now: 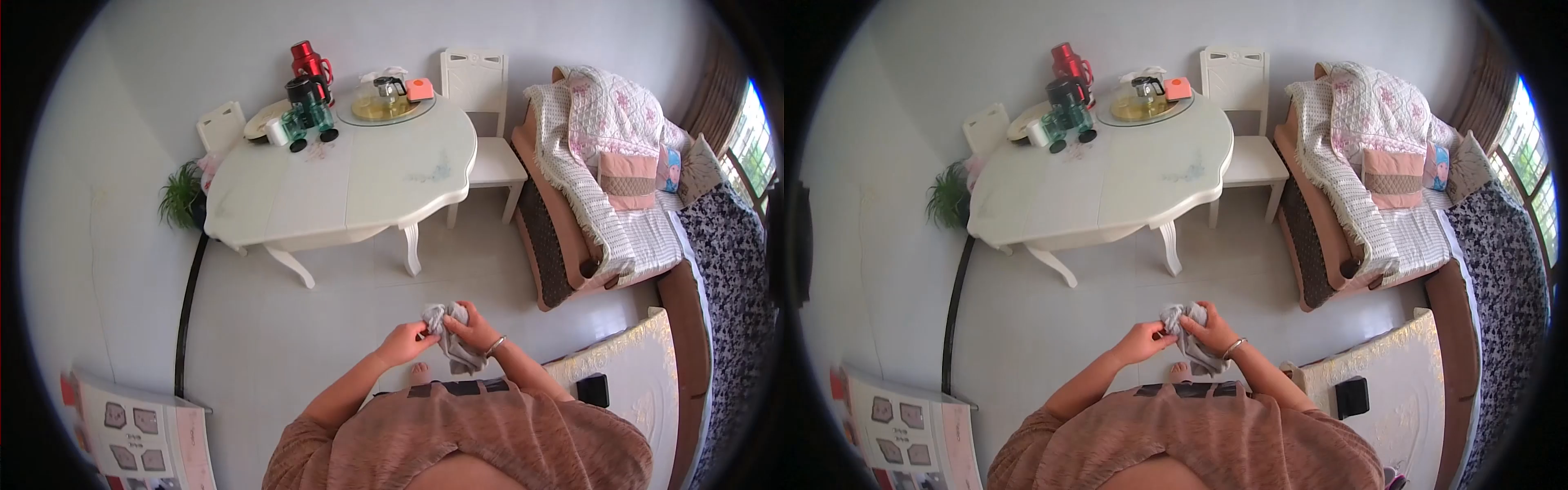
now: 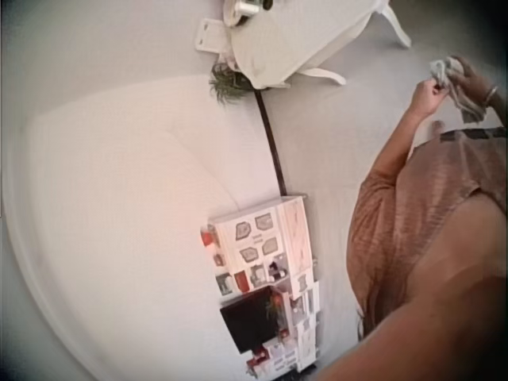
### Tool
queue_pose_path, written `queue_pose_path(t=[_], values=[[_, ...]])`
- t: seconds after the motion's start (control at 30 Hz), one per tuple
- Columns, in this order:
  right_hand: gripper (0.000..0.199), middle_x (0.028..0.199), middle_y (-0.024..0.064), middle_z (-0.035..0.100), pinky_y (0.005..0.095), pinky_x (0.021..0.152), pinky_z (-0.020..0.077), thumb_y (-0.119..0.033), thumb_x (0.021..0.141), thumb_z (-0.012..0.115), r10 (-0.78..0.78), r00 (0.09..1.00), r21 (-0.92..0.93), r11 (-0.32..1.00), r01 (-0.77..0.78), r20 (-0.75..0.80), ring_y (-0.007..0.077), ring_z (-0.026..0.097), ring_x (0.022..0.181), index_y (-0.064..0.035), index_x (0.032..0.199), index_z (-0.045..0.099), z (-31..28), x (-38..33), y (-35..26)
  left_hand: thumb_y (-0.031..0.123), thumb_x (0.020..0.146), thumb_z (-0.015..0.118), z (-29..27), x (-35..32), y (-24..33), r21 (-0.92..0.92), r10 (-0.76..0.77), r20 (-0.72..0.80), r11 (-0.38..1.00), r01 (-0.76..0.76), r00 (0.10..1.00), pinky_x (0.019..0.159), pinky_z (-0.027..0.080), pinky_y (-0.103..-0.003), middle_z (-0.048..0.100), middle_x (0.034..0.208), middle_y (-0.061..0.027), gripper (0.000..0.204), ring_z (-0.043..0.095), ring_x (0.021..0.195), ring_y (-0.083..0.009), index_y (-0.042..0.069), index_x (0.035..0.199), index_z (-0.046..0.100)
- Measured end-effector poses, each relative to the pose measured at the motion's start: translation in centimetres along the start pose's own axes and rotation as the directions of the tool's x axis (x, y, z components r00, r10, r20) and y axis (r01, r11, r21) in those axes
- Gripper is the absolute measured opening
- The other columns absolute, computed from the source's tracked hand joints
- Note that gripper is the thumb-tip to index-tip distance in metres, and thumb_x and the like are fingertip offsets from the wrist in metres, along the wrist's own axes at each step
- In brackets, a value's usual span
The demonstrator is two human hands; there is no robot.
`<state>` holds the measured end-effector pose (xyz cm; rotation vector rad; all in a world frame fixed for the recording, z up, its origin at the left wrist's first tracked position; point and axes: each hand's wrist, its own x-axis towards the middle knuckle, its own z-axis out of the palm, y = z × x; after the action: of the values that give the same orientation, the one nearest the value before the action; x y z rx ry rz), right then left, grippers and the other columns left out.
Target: Wiping and cleaning dining and coffee tables with a cloth and handling various household items.
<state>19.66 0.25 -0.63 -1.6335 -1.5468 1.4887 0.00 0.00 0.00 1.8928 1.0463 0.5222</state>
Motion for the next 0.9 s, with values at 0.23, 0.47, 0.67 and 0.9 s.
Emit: queue_pose_path(t=[0.23, 0.47, 0.67, 0.9], values=[[0.062, 0.106, 0.0095, 0.047, 0.0278, 0.084, 0.0365, -0.026, 0.07, 0.065, -0.131, 0.984, 0.371, 0.925, 0.077, 0.123, 0.0156, 0.044, 0.098, 0.0001, 0.117, 0.033, -6.2, 14.1, -8.0, 0.019, 0.085, 0.045, -11.0, 14.6, -2.7, -0.313, -0.254, 0.145, 0.905, 0.288, 0.956, 0.045, 0.043, -0.025, 0.055, 0.076, -0.0061, 0.019, 0.056, 0.055, -0.0134, 0.001, 0.092, 0.046], [0.078, 0.103, 0.0218, 0.049, 0.0303, 0.083, 0.0401, -0.033, 0.06, 0.07, -0.136, 0.941, -0.006, 0.99, 0.141, -0.311, 0.0253, 0.051, 0.096, 0.0054, 0.114, 0.03, -12.9, 30.1, -10.5, 0.02, 0.083, 0.049, -15.6, 29.9, -6.5, -0.573, -0.263, 0.075, 0.778, 0.258, 0.962, 0.053, 0.047, -0.027, 0.052, 0.089, -0.0103, 0.038, 0.057, 0.073, -0.017, 0.002, 0.11, 0.029], [0.075, 0.101, 0.0203, 0.052, 0.0312, 0.082, 0.0405, -0.04, 0.062, 0.068, -0.277, 0.928, -0.185, 0.954, 0.236, -0.247, 0.0271, 0.053, 0.094, 0.0003, 0.116, 0.033, -19.0, 42.1, -18.3, 0.019, 0.079, 0.055, -23.1, 41.8, -8.6, -0.544, -0.113, -0.14, 0.839, 0.019, 0.984, 0.065, 0.045, -0.028, 0.047, 0.101, -0.012, 0.053, 0.051, 0.082, -0.0152, 0.003, 0.118, 0.022], [0.058, 0.102, 0.0146, 0.055, 0.0344, 0.081, 0.041, -0.034, 0.069, 0.061, -0.468, 0.777, -0.458, 0.849, 0.263, -0.422, 0.0302, 0.053, 0.092, -0.0097, 0.117, 0.041, -22.7, 50.8, -14.7, 0.017, 0.076, 0.057, -27.2, 47.0, -14.5, -0.369, -0.348, -0.331, 0.903, 0.22, 0.877, 0.083, 0.037, -0.031, 0.034, 0.124, -0.0192, 0.074, 0.043, 0.104, -0.0239, 0.006, 0.131, 0.01]])
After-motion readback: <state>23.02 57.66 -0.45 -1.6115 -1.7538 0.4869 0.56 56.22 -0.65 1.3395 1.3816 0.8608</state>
